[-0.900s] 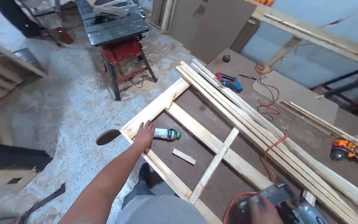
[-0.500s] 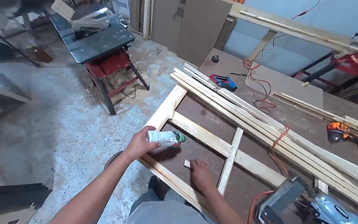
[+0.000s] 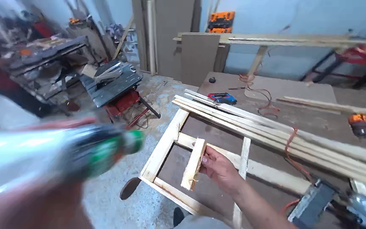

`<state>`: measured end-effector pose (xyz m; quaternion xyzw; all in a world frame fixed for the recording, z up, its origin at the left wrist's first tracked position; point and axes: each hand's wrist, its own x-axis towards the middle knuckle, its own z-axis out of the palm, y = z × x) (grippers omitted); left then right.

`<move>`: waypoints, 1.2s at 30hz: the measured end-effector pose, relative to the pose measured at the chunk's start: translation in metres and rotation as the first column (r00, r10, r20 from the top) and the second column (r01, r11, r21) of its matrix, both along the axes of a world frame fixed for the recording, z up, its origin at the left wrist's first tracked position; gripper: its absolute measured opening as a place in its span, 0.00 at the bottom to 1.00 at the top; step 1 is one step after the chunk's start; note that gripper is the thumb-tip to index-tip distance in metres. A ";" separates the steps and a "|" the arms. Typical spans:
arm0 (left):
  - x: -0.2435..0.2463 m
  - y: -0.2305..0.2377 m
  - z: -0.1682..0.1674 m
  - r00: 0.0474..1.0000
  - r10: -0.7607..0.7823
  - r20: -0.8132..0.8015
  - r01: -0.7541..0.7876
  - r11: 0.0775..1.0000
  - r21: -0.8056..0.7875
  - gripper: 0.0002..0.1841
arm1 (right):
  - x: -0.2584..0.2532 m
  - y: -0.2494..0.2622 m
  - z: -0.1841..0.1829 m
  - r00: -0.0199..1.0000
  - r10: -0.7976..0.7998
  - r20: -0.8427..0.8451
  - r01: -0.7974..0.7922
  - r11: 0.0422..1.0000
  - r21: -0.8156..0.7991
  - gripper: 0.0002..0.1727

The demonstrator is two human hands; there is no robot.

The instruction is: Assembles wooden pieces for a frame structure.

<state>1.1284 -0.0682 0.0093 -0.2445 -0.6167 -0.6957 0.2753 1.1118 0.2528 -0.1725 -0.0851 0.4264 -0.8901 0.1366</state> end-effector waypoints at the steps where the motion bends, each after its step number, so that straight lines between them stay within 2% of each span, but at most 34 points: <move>1: 0.014 0.010 0.018 0.993 0.054 -0.102 -0.055 0.998 -0.007 0.25 | 0.007 0.001 0.015 0.999 0.019 -0.044 -0.021 0.998 -0.050 0.30; 3: 0.033 0.049 0.027 0.975 0.102 -0.197 -0.098 0.995 0.031 0.28 | 0.019 0.001 0.036 0.992 0.032 -0.125 -0.044 0.994 -0.095 0.29; 4: 0.033 0.062 0.015 0.974 0.080 -0.213 -0.079 0.997 0.010 0.27 | 0.024 -0.002 0.043 0.986 0.031 -0.163 -0.049 0.993 -0.107 0.28; 6: 0.016 0.085 -0.002 0.985 -0.080 -0.153 0.061 0.991 -0.122 0.27 | 0.033 -0.008 0.054 0.972 -0.004 -0.235 -0.019 0.995 -0.094 0.23; 7: 0.012 0.091 -0.003 0.985 -0.140 -0.096 0.127 0.983 -0.133 0.28 | 0.038 -0.009 0.058 0.967 -0.019 -0.253 0.001 0.997 -0.073 0.21; 9: 0.024 0.077 0.007 0.985 -0.158 -0.068 0.149 0.981 -0.123 0.23 | 0.046 -0.004 0.059 0.968 -0.028 -0.248 0.019 0.999 -0.037 0.20; 10: 0.036 0.071 0.018 0.983 -0.139 -0.122 0.122 0.983 -0.138 0.21 | 0.048 0.000 0.058 0.971 -0.038 -0.237 0.030 0.999 -0.034 0.20; 12: 0.049 0.073 0.034 0.965 -0.191 -0.180 0.171 0.978 -0.119 0.29 | 0.054 0.002 0.057 0.974 -0.050 -0.220 0.037 0.997 -0.062 0.20; 14: 0.035 0.088 0.021 0.972 -0.159 -0.172 0.157 0.987 -0.028 0.25 | 0.058 0.000 0.066 0.965 -0.054 -0.256 0.034 0.996 -0.081 0.21; 17: 0.022 0.106 0.012 0.989 -0.093 -0.111 0.088 0.995 -0.049 0.20 | 0.063 -0.002 0.074 0.945 -0.054 -0.322 0.049 0.999 -0.024 0.20; 18: 0.028 0.101 0.019 0.987 0.000 -0.161 -0.008 0.998 -0.054 0.15 | 0.064 0.000 0.073 0.948 -0.054 -0.314 0.054 0.998 -0.009 0.20; 19: 0.035 0.090 0.027 0.975 0.015 -0.222 -0.040 0.994 -0.106 0.17 | 0.063 0.003 0.071 0.952 -0.069 -0.298 0.071 0.997 -0.004 0.20; 21: 0.039 0.062 0.029 0.940 -0.090 -0.330 0.030 0.982 -0.184 0.23 | 0.066 0.005 0.068 0.963 -0.110 -0.247 0.106 0.994 -0.029 0.20; 23: 0.032 0.084 0.012 0.951 -0.073 -0.300 0.070 0.997 -0.022 0.23 | 0.068 0.003 0.074 0.967 -0.119 -0.225 0.108 0.992 -0.060 0.20; 26: 0.017 0.115 0.001 0.972 -0.174 -0.160 0.159 0.982 -0.101 0.28 | 0.071 0.003 0.077 0.974 -0.123 -0.193 0.123 0.992 -0.008 0.20; 30: 0.027 0.085 0.017 0.962 -0.146 -0.232 0.158 0.987 0.035 0.26 | 0.066 0.011 0.063 0.985 -0.110 -0.133 0.112 0.994 0.010 0.21; 32: 0.018 0.093 0.011 0.958 -0.134 -0.254 0.151 0.987 0.049 0.26 | 0.067 0.008 0.064 0.984 -0.084 -0.155 0.083 0.996 -0.008 0.21; 36: -0.002 0.123 -0.015 0.975 -0.106 -0.196 0.127 0.987 0.099 0.25 | 0.068 0.007 0.071 0.971 -0.065 -0.231 0.061 0.998 -0.023 0.21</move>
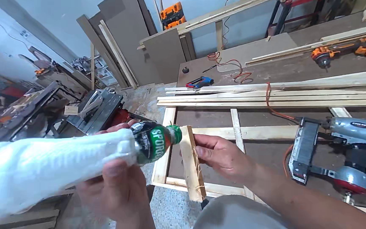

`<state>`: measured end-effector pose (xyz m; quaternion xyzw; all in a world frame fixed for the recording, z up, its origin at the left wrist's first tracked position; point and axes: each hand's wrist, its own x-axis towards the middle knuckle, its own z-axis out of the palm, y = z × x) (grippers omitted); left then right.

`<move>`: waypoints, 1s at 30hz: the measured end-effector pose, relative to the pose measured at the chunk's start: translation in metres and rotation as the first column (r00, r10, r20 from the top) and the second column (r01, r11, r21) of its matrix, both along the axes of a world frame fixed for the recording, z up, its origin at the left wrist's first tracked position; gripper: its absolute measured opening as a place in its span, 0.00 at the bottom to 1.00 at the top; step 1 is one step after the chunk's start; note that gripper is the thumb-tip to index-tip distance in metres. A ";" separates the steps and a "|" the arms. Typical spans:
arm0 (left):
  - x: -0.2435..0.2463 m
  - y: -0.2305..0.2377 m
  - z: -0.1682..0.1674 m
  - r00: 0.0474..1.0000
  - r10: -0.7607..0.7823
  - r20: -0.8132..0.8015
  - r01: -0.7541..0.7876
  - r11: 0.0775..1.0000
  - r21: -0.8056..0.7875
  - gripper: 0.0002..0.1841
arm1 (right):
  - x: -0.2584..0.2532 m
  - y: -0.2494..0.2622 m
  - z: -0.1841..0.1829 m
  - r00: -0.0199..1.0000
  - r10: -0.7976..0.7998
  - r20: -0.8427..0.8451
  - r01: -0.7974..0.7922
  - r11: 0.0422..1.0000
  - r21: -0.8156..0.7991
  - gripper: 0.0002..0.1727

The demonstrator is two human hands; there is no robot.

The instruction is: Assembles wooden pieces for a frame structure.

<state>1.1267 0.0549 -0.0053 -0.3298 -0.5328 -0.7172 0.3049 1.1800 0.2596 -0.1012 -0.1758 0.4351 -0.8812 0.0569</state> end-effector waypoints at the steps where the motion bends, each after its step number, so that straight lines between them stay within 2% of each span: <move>1: -0.002 0.001 -0.004 1.000 0.008 0.009 -0.008 1.000 0.009 0.25 | 0.000 0.001 0.001 1.000 -0.004 -0.005 0.004 1.000 0.001 0.21; 13: 0.000 0.008 -0.020 0.991 0.092 0.093 -0.097 0.994 0.049 0.24 | 0.004 -0.001 0.007 0.999 -0.033 -0.037 0.034 0.999 0.008 0.20; 16: 0.009 0.009 -0.019 0.992 0.057 0.108 -0.062 0.997 0.045 0.29 | 0.002 0.002 0.009 0.997 -0.061 -0.037 0.061 0.998 0.010 0.20; 21: 0.038 -0.002 -0.026 0.988 -0.061 0.140 0.073 0.994 -0.078 0.23 | -0.010 0.011 0.002 0.992 -0.124 -0.018 0.123 0.992 -0.023 0.20; 24: 0.045 -0.011 -0.026 0.983 -0.146 0.115 0.164 0.971 -0.173 0.21 | -0.007 0.014 0.012 0.980 -0.175 0.097 0.179 0.983 -0.034 0.18; 25: 0.045 -0.013 -0.024 0.984 -0.143 0.109 0.162 0.969 -0.187 0.21 | -0.005 0.013 0.017 0.977 -0.176 0.124 0.180 0.983 -0.022 0.16; 28: 0.040 -0.024 -0.012 0.991 -0.107 0.076 0.116 0.985 -0.129 0.24 | -0.012 0.015 -0.008 0.997 -0.071 0.037 0.074 0.992 -0.100 0.19; 30: 0.040 -0.026 -0.004 0.991 -0.123 0.056 0.129 0.984 -0.121 0.27 | -0.010 0.012 -0.011 0.998 -0.054 0.030 0.057 0.992 -0.110 0.19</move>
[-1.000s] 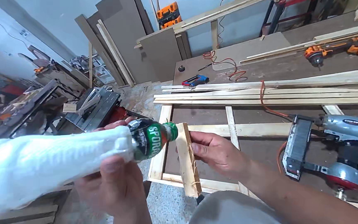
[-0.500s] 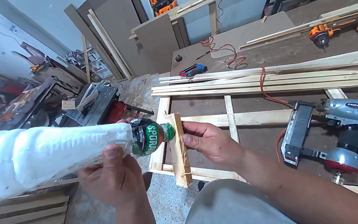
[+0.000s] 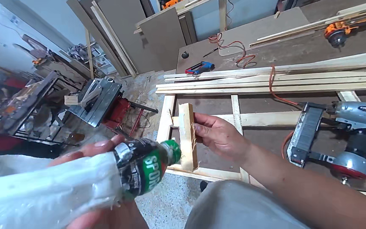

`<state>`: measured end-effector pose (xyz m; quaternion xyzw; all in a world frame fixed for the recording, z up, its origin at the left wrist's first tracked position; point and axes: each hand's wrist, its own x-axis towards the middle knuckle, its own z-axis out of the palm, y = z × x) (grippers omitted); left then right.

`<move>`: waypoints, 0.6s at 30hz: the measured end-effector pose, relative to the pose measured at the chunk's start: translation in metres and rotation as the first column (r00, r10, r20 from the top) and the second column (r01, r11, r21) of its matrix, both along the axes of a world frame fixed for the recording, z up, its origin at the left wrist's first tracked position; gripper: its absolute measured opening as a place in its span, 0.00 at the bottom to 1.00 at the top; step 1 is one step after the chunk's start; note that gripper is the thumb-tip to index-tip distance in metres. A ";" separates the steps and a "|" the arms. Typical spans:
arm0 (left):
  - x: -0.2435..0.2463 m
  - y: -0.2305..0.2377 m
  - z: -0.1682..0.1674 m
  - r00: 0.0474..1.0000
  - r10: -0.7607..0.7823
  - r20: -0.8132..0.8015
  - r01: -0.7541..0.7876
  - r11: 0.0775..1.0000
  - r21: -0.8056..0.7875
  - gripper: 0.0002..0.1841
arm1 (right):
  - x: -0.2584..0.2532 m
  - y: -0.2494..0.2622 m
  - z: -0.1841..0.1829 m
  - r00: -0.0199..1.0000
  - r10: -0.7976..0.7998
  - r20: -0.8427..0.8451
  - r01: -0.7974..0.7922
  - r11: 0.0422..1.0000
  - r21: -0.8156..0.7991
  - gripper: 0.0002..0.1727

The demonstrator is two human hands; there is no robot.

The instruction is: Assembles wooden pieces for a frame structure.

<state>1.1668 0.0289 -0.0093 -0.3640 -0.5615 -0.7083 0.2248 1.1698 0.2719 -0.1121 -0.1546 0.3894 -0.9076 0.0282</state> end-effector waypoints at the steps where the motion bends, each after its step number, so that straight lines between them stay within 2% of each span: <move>1: 0.001 0.002 0.002 1.000 -0.007 -0.008 0.006 0.999 -0.035 0.28 | 0.002 -0.001 0.001 1.000 -0.001 0.003 0.001 1.000 -0.008 0.19; 3: 0.003 0.009 0.008 1.000 -0.012 -0.003 0.011 0.985 -0.170 0.28 | 0.005 0.000 0.005 1.000 -0.008 -0.005 0.008 1.000 -0.016 0.18; 4: 0.003 0.010 0.012 0.999 -0.029 0.015 0.031 0.983 -0.182 0.28 | 0.005 0.001 0.007 1.000 -0.009 -0.013 0.009 1.000 -0.018 0.18; 8: 0.006 -0.002 0.019 1.000 -0.016 -0.017 0.015 0.999 -0.047 0.27 | 0.005 0.006 0.011 0.999 -0.030 -0.028 0.030 1.000 -0.005 0.20; 11: 0.007 0.019 0.016 1.000 -0.019 -0.009 0.017 0.986 -0.165 0.27 | 0.006 0.004 0.015 0.998 -0.051 -0.039 0.051 0.999 -0.006 0.19; 15: 0.001 -0.001 0.021 0.999 -0.045 0.002 0.045 0.997 -0.063 0.25 | 0.007 0.004 0.012 0.999 -0.043 -0.010 0.043 0.999 -0.021 0.19; 18: 0.003 0.015 0.017 1.000 -0.008 -0.016 0.005 0.991 -0.131 0.28 | 0.007 0.003 0.014 0.999 -0.052 -0.003 0.052 0.997 -0.048 0.19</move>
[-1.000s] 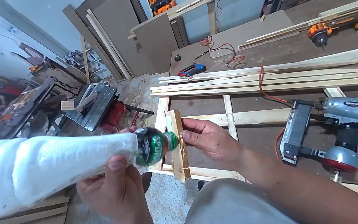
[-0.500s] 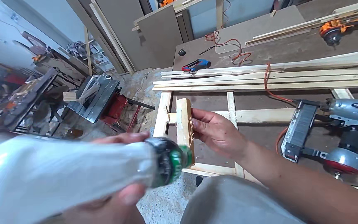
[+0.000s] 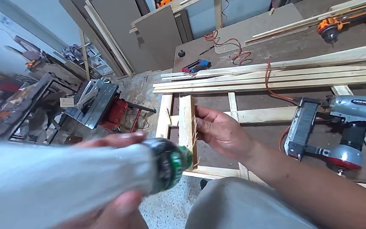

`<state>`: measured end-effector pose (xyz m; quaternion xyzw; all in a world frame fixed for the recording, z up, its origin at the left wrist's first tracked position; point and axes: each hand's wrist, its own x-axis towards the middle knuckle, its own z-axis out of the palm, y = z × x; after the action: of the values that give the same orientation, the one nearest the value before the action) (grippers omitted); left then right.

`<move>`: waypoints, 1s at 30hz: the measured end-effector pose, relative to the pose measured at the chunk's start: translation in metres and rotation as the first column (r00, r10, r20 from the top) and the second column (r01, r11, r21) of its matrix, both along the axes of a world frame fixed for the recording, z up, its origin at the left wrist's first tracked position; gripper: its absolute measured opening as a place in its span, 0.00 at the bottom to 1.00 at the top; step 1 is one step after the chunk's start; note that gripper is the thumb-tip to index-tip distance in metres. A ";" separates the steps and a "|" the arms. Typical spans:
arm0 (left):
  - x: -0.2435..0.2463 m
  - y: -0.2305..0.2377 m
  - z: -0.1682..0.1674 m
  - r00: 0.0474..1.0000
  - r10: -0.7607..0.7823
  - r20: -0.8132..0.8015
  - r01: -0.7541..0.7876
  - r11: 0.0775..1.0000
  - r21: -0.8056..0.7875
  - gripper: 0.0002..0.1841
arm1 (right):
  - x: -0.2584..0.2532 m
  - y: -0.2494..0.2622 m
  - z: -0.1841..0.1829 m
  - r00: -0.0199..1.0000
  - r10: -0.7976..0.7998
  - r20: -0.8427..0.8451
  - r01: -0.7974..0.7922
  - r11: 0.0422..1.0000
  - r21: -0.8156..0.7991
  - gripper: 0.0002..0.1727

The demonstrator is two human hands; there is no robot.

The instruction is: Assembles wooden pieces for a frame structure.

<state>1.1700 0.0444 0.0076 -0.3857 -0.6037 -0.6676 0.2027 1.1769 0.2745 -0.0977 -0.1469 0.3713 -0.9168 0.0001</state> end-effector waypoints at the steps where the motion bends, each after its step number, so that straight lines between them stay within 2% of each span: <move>1: -0.001 0.007 -0.004 1.000 -0.001 0.004 0.001 1.000 0.002 0.29 | 0.000 0.000 0.000 1.000 -0.001 -0.006 0.001 1.000 0.002 0.19; 6: -0.005 0.006 -0.017 1.000 0.009 0.016 -0.010 0.996 0.085 0.27 | 0.001 0.003 -0.002 1.000 -0.014 0.010 0.014 0.999 -0.035 0.23; 10: -0.009 0.016 -0.018 0.997 0.071 0.027 -0.075 0.987 0.139 0.27 | 0.003 0.000 -0.004 0.999 -0.022 0.025 0.023 0.998 -0.059 0.23; 14: -0.022 0.036 -0.011 0.987 0.163 -0.015 -0.159 0.976 0.151 0.31 | 0.016 -0.011 -0.001 0.999 -0.003 0.032 0.004 1.000 -0.030 0.22; 17: -0.037 0.049 -0.005 0.972 0.212 -0.102 -0.199 0.972 0.123 0.30 | 0.029 -0.018 -0.003 1.000 0.030 -0.005 -0.030 0.999 0.033 0.21; 20: -0.033 0.036 0.006 0.997 0.055 -0.055 -0.051 0.996 0.073 0.30 | 0.031 -0.015 -0.005 0.998 0.017 -0.061 -0.014 0.999 0.050 0.21; 22: -0.026 0.010 0.010 0.996 -0.090 0.016 0.089 0.995 0.035 0.29 | 0.024 -0.005 -0.007 0.999 -0.039 -0.034 0.041 0.997 0.063 0.22; 23: -0.022 -0.001 0.009 0.993 -0.113 0.015 0.113 0.993 0.021 0.28 | 0.021 -0.001 -0.009 0.998 -0.067 -0.005 0.067 0.996 0.055 0.21; 25: -0.011 -0.001 0.003 0.994 -0.112 0.019 0.112 0.994 0.014 0.27 | 0.017 0.003 -0.011 0.995 -0.094 0.033 0.093 0.995 0.022 0.22; 28: -0.012 0.014 -0.005 0.992 -0.112 0.052 0.117 0.988 -0.099 0.28 | 0.012 0.004 -0.011 0.992 -0.123 0.032 0.121 0.992 0.034 0.23; 30: -0.010 -0.007 0.000 0.999 -0.021 0.047 0.024 0.998 -0.061 0.29 | 0.010 0.004 -0.012 0.990 -0.128 0.053 0.127 0.992 0.021 0.23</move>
<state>1.1599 0.0371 0.0079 -0.3830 -0.6242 -0.6597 0.1690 1.1872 0.2788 -0.1096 -0.0978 0.3877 -0.9154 -0.0469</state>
